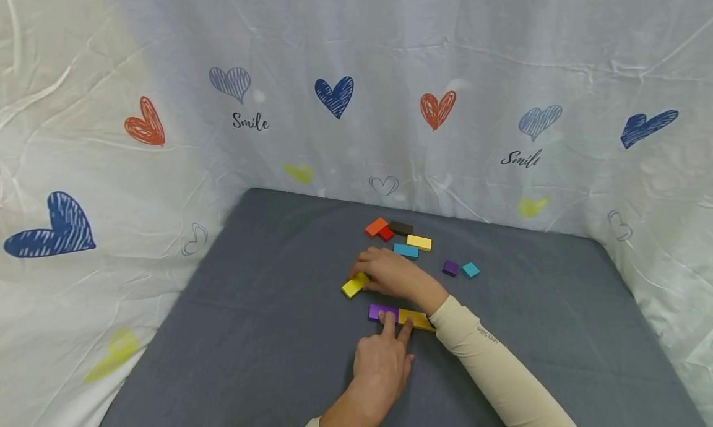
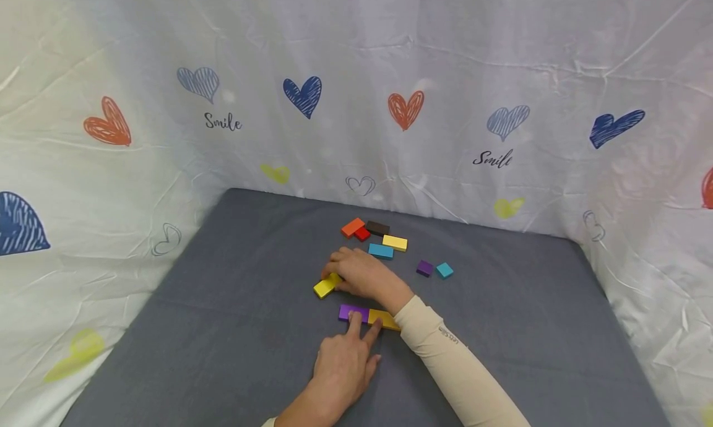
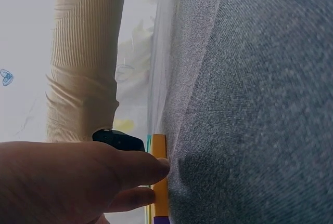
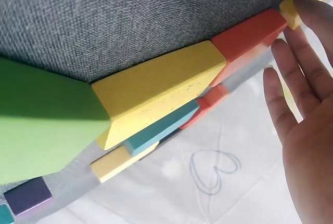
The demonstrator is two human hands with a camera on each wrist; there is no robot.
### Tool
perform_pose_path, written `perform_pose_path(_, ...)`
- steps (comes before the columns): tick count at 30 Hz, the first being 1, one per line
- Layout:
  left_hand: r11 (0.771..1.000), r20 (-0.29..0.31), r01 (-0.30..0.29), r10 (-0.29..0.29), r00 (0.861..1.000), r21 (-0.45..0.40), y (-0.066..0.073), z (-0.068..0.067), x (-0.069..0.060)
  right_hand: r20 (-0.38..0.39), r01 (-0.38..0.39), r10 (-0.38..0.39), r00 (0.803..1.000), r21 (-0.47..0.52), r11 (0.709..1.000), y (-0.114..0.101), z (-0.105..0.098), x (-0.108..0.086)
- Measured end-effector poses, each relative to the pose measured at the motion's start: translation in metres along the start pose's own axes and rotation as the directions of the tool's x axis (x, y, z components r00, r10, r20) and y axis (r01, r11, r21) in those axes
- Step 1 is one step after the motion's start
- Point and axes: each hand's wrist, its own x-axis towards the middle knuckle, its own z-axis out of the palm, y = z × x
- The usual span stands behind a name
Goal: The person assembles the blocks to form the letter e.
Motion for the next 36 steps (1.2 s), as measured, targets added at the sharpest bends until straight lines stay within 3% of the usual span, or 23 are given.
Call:
perform_pose_path(23, 1.000, -0.024, -0.006, 0.006, 1.000, 0.002, 0.002, 0.002, -0.002, 0.046, -0.032, 0.032, 0.998, 0.011, 0.999, -0.001, -0.001, -0.007)
perform_pose_path(28, 1.000, -0.001, -0.005, 0.005, 1.000, -0.003, 0.002, 0.001, -0.001, 0.030, -0.031, 0.030, 0.999, 0.016, 0.999, 0.000, -0.002, -0.010)
perform_pose_path(36, 1.000, -0.018, 0.001, 0.000, 1.000, 0.015, 0.001, 0.001, -0.001, -0.029, -0.027, 0.028, 0.999, 0.034, 0.999, 0.002, -0.012, -0.021)
